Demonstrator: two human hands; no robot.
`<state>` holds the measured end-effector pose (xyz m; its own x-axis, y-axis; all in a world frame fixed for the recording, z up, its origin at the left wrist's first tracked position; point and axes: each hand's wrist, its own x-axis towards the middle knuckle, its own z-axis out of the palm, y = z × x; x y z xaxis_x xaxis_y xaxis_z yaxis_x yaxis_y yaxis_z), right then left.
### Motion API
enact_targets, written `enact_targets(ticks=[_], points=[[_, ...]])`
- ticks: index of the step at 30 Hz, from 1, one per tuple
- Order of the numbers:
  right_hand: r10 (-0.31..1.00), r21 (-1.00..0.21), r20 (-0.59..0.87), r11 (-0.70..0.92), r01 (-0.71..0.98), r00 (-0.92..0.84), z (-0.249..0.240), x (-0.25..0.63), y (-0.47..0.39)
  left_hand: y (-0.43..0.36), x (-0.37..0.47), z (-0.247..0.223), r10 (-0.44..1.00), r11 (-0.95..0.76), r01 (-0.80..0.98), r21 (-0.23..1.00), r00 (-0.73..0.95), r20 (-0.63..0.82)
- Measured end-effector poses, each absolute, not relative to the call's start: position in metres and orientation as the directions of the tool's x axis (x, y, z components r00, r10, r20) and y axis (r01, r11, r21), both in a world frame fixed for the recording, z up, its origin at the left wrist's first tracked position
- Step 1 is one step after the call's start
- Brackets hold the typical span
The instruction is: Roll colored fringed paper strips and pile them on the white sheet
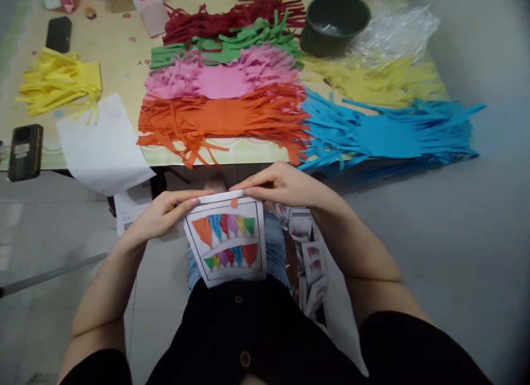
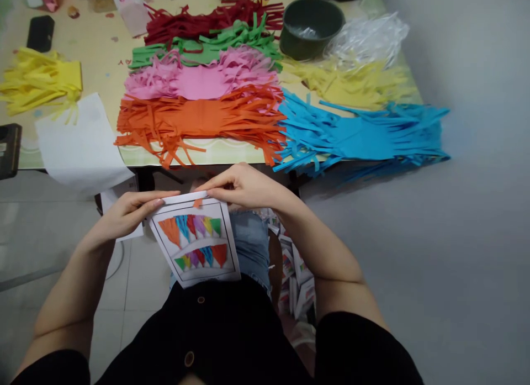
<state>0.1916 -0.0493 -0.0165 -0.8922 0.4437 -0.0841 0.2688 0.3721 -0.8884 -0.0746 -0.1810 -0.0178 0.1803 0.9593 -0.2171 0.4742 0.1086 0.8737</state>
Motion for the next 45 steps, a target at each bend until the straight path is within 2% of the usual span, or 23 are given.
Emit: enact_targets(ticks=[6, 12, 22, 28, 32, 36, 42, 45], points=[[0.389, -0.882, -0.083, 0.399, 0.249, -0.917, -0.01, 0.184, -0.045, -0.176, -0.08, -0.014, 0.933, 0.158, 0.417, 0.895, 0.234, -0.274], [0.37, -0.855, -0.088, 0.448, 0.261, -0.925, -0.005, 0.18, -0.047, -0.176, -0.079, -0.012, 0.934, 0.147, 0.411, 0.9, 0.241, -0.262], [0.292, -0.885, -0.079, 0.42, 0.202, -0.953, -0.003, 0.188, -0.04, -0.174, -0.083, -0.013, 0.889, 0.145, 0.427, 0.892, 0.339, -0.307], [0.245, -0.876, -0.071, 0.448, 0.178, -0.967, -0.006, 0.191, -0.044, -0.185, -0.079, -0.016, 0.924, 0.01, 0.427, 0.904, 0.343, -0.172], [0.216, -0.879, -0.064, 0.449, 0.157, -0.974, -0.007, 0.193, -0.046, -0.192, -0.077, -0.017, 0.933, -0.123, 0.512, 0.85, 0.352, -0.078], [0.225, -0.887, -0.059, 0.436, 0.155, -0.973, -0.008, 0.195, -0.047, -0.199, -0.072, -0.02, 0.954, -0.171, 0.571, 0.803, 0.301, -0.011], [0.252, -0.905, -0.105, 0.377, 0.198, -0.962, -0.014, 0.202, -0.045, -0.207, -0.058, -0.03, 0.998, 0.001, 0.469, 0.883, -0.052, 0.027], [0.261, -0.907, -0.128, 0.36, 0.219, -0.957, -0.017, 0.205, -0.045, -0.21, -0.056, -0.032, 0.995, 0.041, 0.391, 0.919, -0.102, -0.001]])
